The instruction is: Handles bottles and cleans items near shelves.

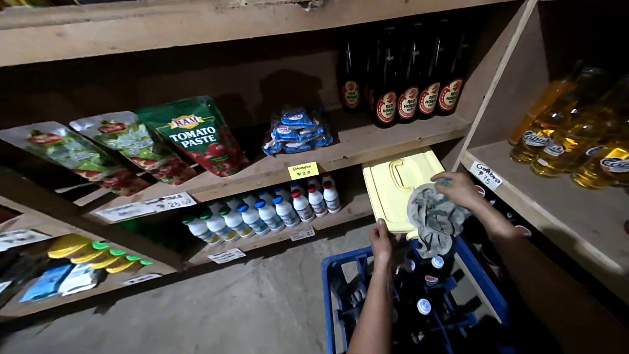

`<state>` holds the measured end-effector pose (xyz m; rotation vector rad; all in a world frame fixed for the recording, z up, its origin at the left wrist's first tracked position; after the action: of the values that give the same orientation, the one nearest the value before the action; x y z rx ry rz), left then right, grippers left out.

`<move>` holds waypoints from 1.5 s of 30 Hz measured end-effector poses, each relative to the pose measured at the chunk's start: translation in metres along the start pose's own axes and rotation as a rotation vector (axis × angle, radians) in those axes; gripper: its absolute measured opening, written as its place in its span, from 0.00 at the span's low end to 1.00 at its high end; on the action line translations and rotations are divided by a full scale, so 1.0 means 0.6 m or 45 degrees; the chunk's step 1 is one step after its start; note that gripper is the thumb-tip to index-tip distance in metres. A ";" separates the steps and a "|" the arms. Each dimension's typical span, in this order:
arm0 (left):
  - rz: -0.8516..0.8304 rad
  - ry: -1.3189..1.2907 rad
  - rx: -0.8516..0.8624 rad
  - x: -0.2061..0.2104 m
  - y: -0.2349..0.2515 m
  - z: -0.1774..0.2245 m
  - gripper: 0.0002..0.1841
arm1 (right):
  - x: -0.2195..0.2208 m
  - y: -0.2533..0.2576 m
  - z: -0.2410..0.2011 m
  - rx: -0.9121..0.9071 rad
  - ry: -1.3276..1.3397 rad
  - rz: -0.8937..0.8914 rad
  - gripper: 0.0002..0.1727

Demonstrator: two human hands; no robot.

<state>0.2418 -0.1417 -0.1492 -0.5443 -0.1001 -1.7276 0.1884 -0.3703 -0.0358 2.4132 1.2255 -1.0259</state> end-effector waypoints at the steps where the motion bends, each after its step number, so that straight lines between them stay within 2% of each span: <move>1: 0.000 -0.001 0.005 0.007 0.006 0.010 0.21 | -0.020 -0.021 0.016 -0.025 0.082 0.030 0.16; 6: 0.029 -0.063 -0.011 0.035 0.034 0.049 0.22 | -0.084 -0.098 0.073 -0.087 0.339 0.306 0.14; 8: 0.051 -0.041 -0.016 0.038 0.039 0.050 0.23 | -0.093 -0.094 0.055 -0.094 0.444 0.435 0.14; 10: 0.069 -0.044 -0.016 0.036 0.040 0.045 0.23 | -0.086 -0.083 0.001 -0.138 0.584 0.470 0.13; 12: 0.080 -0.073 -0.041 0.035 0.037 0.044 0.23 | -0.049 -0.071 -0.069 -0.194 0.552 0.376 0.15; 14: 0.065 -0.146 -0.095 0.035 0.032 0.046 0.22 | 0.033 -0.061 -0.130 -0.260 0.256 0.075 0.24; 16: 0.066 -0.314 -0.111 0.037 0.027 0.049 0.16 | 0.149 -0.054 -0.143 -0.374 -0.195 -0.213 0.36; 18: 0.050 -0.452 -0.129 0.035 0.028 0.049 0.17 | 0.203 -0.068 -0.133 -0.446 -0.442 -0.255 0.34; 21: 0.005 -0.431 -0.182 0.028 0.020 0.041 0.19 | 0.165 -0.069 -0.095 -0.490 -0.363 -0.189 0.25; 23: 0.067 -0.328 -0.248 0.023 0.014 0.035 0.19 | 0.122 -0.065 -0.057 -0.477 -0.364 -0.228 0.24; 25: 0.090 -0.243 -0.308 0.017 0.015 0.033 0.25 | 0.080 -0.057 -0.004 -0.434 -0.366 -0.213 0.24; 29: 0.072 -0.283 -0.253 0.010 0.023 0.025 0.28 | -0.011 -0.038 0.101 -0.124 -0.452 0.070 0.24; 32: 0.077 -0.232 -0.183 0.007 0.029 0.028 0.29 | -0.055 -0.056 0.134 0.082 -0.364 0.280 0.23; 36: 0.061 -0.240 -0.147 0.016 0.038 0.054 0.25 | -0.069 -0.125 0.138 0.162 -0.111 0.299 0.24; 40: -0.035 -0.171 -0.021 0.035 0.048 0.087 0.21 | -0.072 -0.183 0.165 0.151 -0.090 0.314 0.23; 43: 0.031 0.030 0.083 0.042 0.058 0.081 0.29 | -0.073 -0.225 0.191 0.206 -0.036 0.358 0.23; 45: 0.075 0.096 0.130 0.055 0.062 0.078 0.32 | -0.061 -0.252 0.199 0.276 0.051 0.406 0.21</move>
<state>0.2868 -0.1639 -0.1029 -0.4033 -0.1168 -1.6735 -0.0017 -0.3591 -0.0831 2.6889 0.7351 -1.0605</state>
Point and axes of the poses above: each hand's wrist, its own y-axis towards the middle knuckle, its own x-axis out of the palm, z = x × y, the point moved 4 cm from there along y, towards the middle knuckle, and after that the axes turned 9 degrees about x, right-handed, at the moved point
